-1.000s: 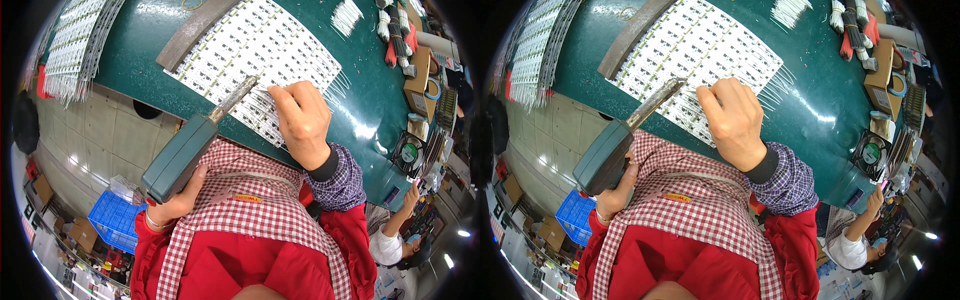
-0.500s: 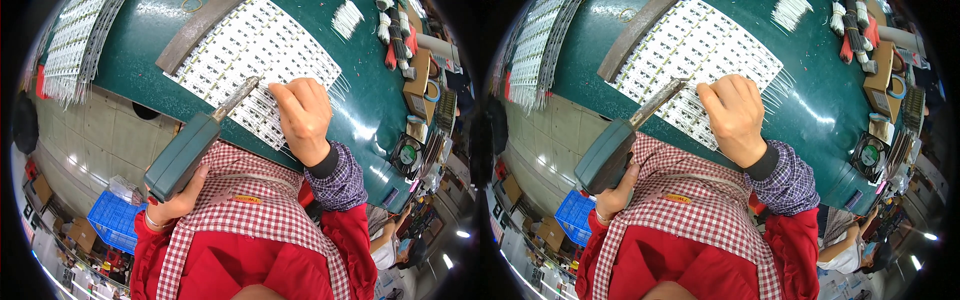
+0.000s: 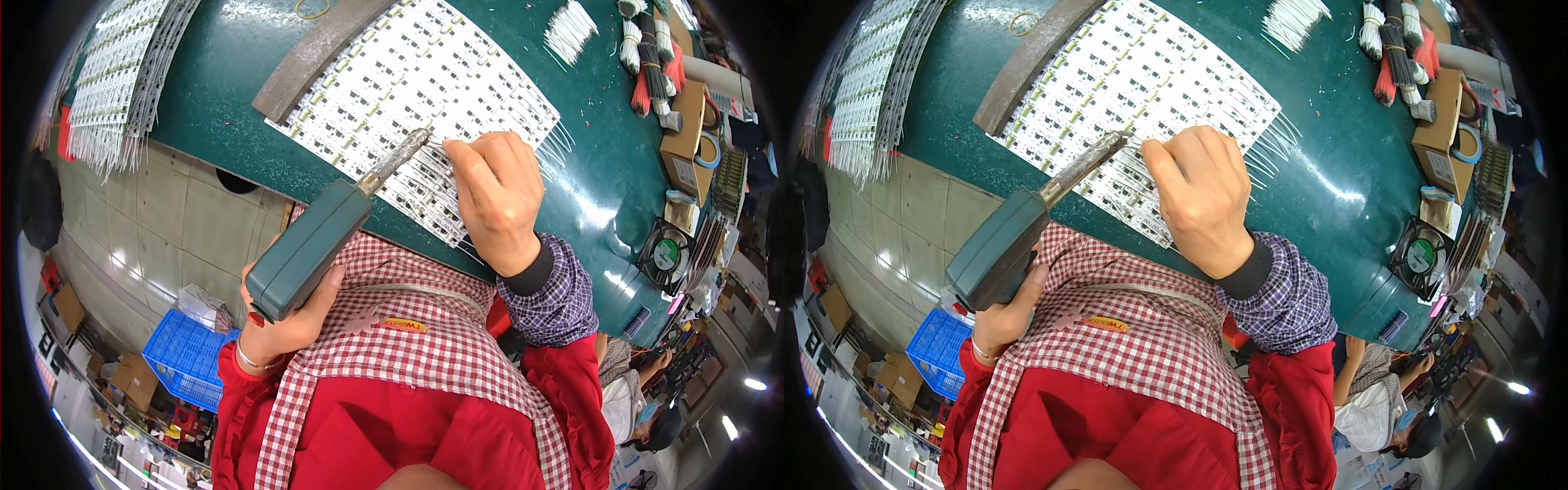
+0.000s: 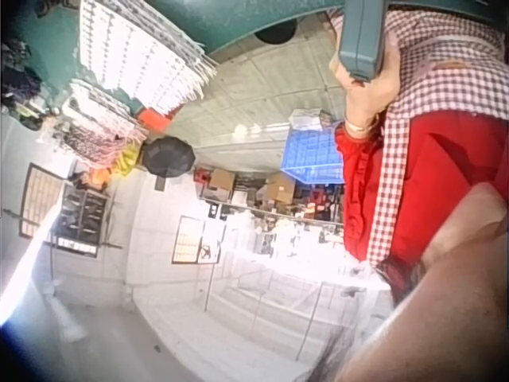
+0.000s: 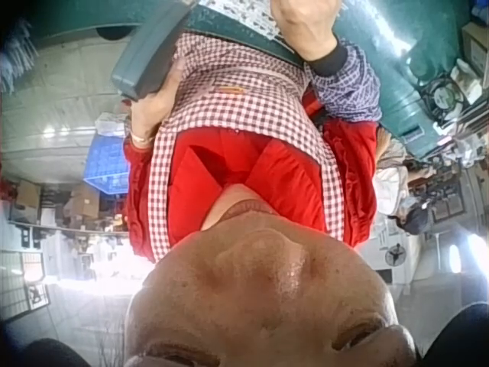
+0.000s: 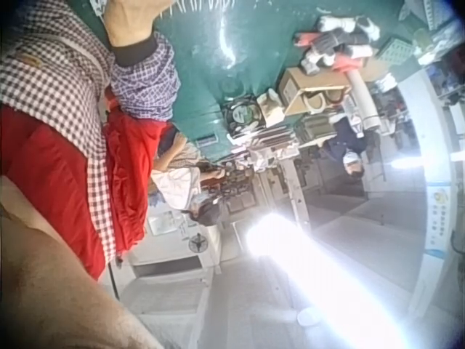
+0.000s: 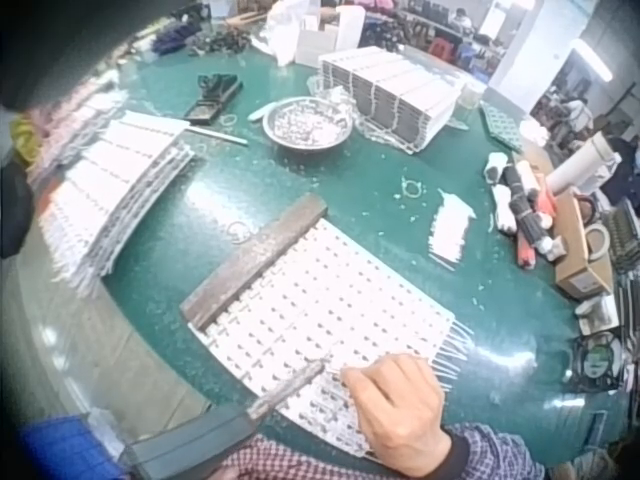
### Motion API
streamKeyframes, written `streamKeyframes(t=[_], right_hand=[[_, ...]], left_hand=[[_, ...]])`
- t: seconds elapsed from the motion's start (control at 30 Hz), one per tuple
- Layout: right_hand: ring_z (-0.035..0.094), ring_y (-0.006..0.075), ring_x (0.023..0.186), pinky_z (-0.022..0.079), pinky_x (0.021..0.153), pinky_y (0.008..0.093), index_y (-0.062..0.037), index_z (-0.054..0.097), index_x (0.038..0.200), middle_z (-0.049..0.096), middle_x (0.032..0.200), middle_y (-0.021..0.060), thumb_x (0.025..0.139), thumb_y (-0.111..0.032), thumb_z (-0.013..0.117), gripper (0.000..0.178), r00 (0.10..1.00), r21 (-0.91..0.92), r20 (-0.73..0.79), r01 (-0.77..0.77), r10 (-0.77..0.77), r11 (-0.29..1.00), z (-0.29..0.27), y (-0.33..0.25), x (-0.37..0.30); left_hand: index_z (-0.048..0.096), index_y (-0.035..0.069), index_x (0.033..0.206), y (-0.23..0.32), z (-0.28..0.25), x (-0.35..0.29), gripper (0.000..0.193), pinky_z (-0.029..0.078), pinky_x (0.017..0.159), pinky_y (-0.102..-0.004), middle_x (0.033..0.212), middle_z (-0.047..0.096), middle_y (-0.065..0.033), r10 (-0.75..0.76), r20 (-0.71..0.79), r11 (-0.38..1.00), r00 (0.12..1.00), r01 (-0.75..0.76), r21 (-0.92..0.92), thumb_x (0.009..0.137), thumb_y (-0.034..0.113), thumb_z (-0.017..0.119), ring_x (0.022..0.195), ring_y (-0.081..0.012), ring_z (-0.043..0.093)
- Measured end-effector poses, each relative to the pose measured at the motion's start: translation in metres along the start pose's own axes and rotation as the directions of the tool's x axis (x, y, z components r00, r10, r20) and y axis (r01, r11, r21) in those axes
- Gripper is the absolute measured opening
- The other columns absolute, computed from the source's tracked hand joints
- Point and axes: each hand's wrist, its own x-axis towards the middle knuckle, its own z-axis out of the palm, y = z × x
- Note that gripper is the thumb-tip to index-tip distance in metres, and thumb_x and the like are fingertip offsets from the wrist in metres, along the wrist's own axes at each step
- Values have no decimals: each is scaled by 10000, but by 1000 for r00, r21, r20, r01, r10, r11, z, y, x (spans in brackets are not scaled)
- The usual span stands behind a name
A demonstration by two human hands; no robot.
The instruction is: The person solders electrical components onto a circuit board by positioning wire pieces by hand and bonding them with a soldering iron.
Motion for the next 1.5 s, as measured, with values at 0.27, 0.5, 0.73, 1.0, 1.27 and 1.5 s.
streamKeyframes(t=[0.27,0.5,0.73,1.0,1.27,1.5], right_hand=[[573,230,745,455,689,362,-36,680,945,565,782,44,691,-6,681,255,1000,-1,-4,4,-4,1000,1,-2,1],[575,227,743,457,681,361,-39,687,945,570,784,44,686,-8,683,262,1000,-1,-13,-2,2,1000,0,-2,1],[581,223,753,460,684,371,-42,695,937,579,791,41,682,-18,679,256,998,-34,47,-31,32,999,-17,-9,4],[589,224,761,457,687,367,-43,700,945,588,804,43,675,4,686,275,1000,-19,-18,10,-10,1000,-18,0,11],[577,233,748,435,641,358,-58,728,972,568,792,52,705,67,770,297,1000,10,10,-15,15,1000,-7,6,6],[578,233,745,436,640,358,-61,731,963,559,781,50,692,68,765,302,1000,5,14,-15,15,1000,-7,6,7]], left_hand=[[727,-34,1003,-3,-1,-4,203,547,643,-321,903,726,-149,-13,6,1000,1000,13,0,810,12,773,733,-255,708],[645,-44,1213,-4,-6,-13,282,480,645,-270,945,652,-47,5,57,996,998,0,-93,935,-28,691,729,-98,581],[726,-27,1049,-1,-3,-13,195,552,684,-312,918,738,-115,-131,25,985,991,133,-113,868,30,773,781,-206,710],[740,-19,1013,-1,-2,-6,176,550,642,-306,865,747,-114,-71,-18,997,997,70,-27,859,55,784,728,-206,717],[744,-15,1002,-1,-1,-1,198,552,630,-312,849,743,-131,-16,6,999,1000,16,29,824,55,792,707,-239,722],[738,-10,987,3,3,6,193,554,660,-321,869,732,-125,-56,-20,998,998,56,-17,805,32,787,733,-264,709]])
